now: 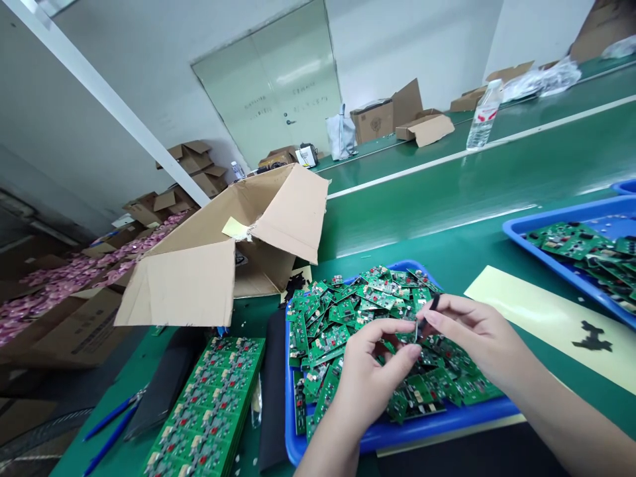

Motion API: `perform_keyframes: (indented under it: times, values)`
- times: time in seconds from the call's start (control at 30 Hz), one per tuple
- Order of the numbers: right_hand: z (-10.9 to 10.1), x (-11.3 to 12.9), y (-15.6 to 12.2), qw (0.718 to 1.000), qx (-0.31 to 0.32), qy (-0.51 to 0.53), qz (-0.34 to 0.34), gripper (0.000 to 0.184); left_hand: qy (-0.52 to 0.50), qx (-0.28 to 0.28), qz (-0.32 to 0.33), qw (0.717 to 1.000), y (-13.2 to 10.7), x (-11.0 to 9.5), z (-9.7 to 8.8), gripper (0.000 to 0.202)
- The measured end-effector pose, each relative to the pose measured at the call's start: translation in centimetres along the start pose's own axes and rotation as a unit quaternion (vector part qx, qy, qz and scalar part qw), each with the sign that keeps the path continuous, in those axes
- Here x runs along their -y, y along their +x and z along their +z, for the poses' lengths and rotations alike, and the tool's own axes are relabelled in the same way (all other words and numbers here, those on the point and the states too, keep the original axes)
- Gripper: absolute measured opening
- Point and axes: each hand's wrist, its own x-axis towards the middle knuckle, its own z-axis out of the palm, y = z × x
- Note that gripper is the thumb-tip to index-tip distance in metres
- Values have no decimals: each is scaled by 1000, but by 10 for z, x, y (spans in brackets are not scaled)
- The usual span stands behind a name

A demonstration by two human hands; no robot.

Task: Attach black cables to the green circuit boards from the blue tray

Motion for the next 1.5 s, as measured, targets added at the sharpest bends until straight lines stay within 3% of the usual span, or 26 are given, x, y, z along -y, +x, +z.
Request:
perform_keyframes:
  times: [0.23, 0.53, 1.0, 1.23, 1.5]
  values:
    - [-3, -2, 0, 999, -4, -47, -1, 44, 24, -13, 57, 998, -1, -2, -5, 16]
    - [-9, 3, 2, 998, 33, -57, 17, 44, -56, 7, 110, 992, -1, 5, -3, 9]
    - [-4, -3, -7, 996, 46, -79, -14, 44, 61, -3, 52, 997, 0, 0, -1, 20]
    - [6, -1, -15, 996, 23, -85, -30, 46, 67, -17, 100, 993, 2, 8, -2, 24]
    - [14, 3, -19, 997, -5, -64, -39, 42, 7, -70, 79, 994, 1, 14, -1, 31]
